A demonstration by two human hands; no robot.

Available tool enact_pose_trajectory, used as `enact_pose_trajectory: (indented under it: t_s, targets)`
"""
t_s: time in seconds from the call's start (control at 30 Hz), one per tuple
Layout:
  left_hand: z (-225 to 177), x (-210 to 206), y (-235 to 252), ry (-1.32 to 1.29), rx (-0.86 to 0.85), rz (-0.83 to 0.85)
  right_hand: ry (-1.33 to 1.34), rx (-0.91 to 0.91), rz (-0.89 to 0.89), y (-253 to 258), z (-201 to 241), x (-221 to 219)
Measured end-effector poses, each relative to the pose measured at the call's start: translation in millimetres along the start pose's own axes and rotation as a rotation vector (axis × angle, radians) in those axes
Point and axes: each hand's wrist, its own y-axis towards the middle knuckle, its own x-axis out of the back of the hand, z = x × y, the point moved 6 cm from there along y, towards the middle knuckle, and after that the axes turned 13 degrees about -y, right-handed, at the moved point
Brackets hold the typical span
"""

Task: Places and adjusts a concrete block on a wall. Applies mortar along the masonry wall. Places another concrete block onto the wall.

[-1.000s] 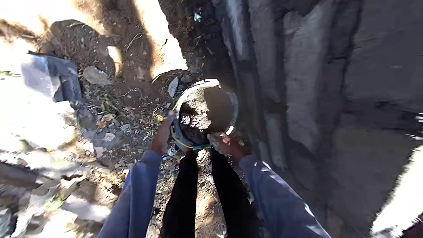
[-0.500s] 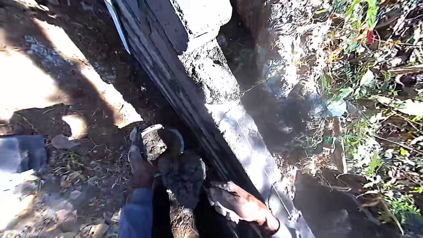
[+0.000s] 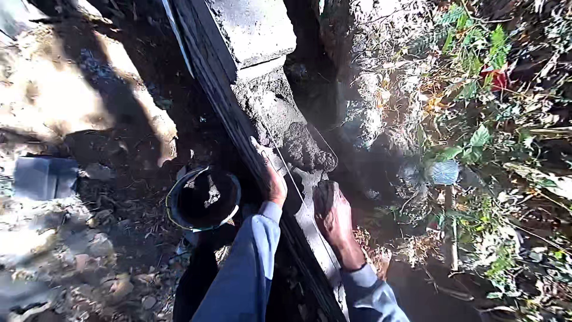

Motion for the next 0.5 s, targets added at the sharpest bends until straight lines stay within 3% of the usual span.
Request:
enact_pose_trajectory:
  t_s: [0.07,0.1,0.17,0.23,0.37,0.5]
  targets:
    - [0,-1,-1,0.043,-0.016,0.011,0.224,0.019,-0.049,3,-13,5]
    - [-1,-1,-1,0.082,-0.035,0.002,0.391,-0.02,0.01,6,-24,10]
    - [1,0,-3,0.096,-0.033,-0.012,0.705,-0.175,0.261,21,-42,17]
    - [-1,0,-3,0.108,-0.022,-0.045,0.86,-0.192,0.523,42,-46,10]
    - [-2,-8,-1,0.268,-0.074,-0.014,0.578,0.02,0.842,81,-29,-2]
    - [-1,-14,0,0.344,-0.093,-0.024,0.26,0.156,0.885,82,-18,0]
